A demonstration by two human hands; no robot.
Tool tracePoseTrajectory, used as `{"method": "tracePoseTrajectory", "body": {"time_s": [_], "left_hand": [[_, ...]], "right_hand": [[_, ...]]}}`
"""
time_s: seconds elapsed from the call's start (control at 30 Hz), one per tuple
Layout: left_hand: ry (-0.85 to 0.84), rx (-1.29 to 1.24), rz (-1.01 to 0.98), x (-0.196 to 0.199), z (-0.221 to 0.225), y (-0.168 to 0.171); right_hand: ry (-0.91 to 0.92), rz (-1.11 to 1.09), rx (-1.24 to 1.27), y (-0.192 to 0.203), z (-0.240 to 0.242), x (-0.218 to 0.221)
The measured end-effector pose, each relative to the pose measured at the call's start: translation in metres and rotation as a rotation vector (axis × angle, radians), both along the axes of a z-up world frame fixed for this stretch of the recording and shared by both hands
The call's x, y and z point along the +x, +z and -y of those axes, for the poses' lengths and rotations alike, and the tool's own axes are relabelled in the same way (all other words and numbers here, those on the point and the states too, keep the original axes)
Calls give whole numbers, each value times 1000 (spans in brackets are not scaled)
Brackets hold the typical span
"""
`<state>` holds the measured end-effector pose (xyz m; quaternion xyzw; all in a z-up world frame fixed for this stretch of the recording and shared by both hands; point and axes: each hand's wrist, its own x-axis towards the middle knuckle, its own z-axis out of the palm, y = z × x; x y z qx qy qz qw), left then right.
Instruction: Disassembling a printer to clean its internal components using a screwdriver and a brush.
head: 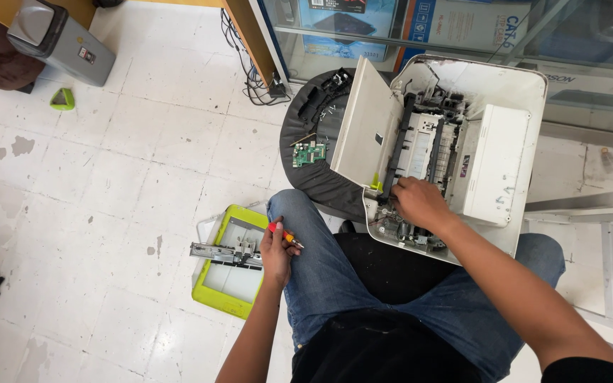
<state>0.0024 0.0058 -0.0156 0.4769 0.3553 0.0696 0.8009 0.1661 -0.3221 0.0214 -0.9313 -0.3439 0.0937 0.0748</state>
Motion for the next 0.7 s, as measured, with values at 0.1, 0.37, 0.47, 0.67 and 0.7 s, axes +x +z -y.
{"method": "tracePoseTrajectory", "body": {"time_s": [0.1, 0.37, 0.47, 0.67, 0.7], "left_hand": [[-8, 14, -15, 0, 0, 0], [3, 11, 0, 0, 1, 4], [1, 5, 1, 1, 1, 3], [-3, 3, 11, 1, -3, -3], [2, -4, 9, -3, -2, -6]], "right_hand": [[18, 47, 61, -48, 8, 6], [87, 127, -74, -52, 9, 3], [61, 126, -56, -46, 9, 3], [28, 48, -2, -31, 0, 4], [4, 3, 18, -26, 1, 0]]}}
